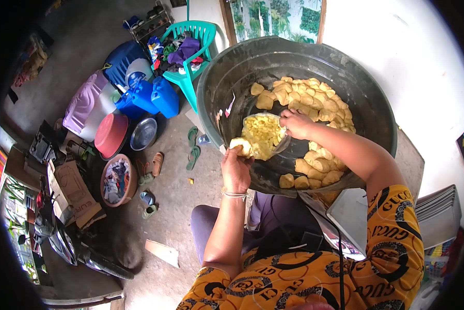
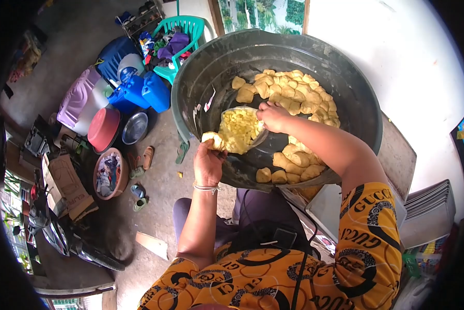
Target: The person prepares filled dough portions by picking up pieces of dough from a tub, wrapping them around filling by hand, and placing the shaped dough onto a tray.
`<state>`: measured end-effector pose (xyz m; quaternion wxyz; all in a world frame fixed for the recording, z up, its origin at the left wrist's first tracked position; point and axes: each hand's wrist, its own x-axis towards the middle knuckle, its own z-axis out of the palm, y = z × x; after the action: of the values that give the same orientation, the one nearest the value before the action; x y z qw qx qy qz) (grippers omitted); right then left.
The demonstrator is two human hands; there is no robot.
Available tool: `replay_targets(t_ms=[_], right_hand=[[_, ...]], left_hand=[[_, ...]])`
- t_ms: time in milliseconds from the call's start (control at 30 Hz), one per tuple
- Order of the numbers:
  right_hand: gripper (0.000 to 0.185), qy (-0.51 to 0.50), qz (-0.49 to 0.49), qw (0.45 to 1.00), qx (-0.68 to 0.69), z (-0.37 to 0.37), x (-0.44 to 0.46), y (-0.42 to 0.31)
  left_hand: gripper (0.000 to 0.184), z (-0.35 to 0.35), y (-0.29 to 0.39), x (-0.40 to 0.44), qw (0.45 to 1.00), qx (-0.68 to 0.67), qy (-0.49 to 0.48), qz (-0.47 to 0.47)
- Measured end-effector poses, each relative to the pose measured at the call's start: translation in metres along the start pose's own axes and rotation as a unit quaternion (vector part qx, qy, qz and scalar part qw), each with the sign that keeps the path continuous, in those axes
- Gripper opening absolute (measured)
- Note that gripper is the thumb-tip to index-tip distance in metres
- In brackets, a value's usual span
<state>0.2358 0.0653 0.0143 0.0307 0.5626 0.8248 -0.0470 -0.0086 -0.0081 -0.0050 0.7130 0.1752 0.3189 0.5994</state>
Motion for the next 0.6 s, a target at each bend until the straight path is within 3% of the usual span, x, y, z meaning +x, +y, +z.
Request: replay_targets(t_ms=[167,367,600], right_hand=[[0.031,-0.003,-0.005,0.999,0.031,0.000,0.001,-0.003],[0.034,0.052,-0.020,0.974,0.219,0.011,0.013,0.001],[0.027,0.036,0.026,0.999,0.028,-0.001,0.006,0.006]], left_hand=[[0.013,-0.001,0.000,0.000,1.000,-0.003,-0.005,0.003],[0.020,-0.006,-0.003,0.003,1.000,-0.012,-0.007,-0.001],[0.019,-0.004,-0.001,0.001,1.000,-0.007,-0.014,-0.001]])
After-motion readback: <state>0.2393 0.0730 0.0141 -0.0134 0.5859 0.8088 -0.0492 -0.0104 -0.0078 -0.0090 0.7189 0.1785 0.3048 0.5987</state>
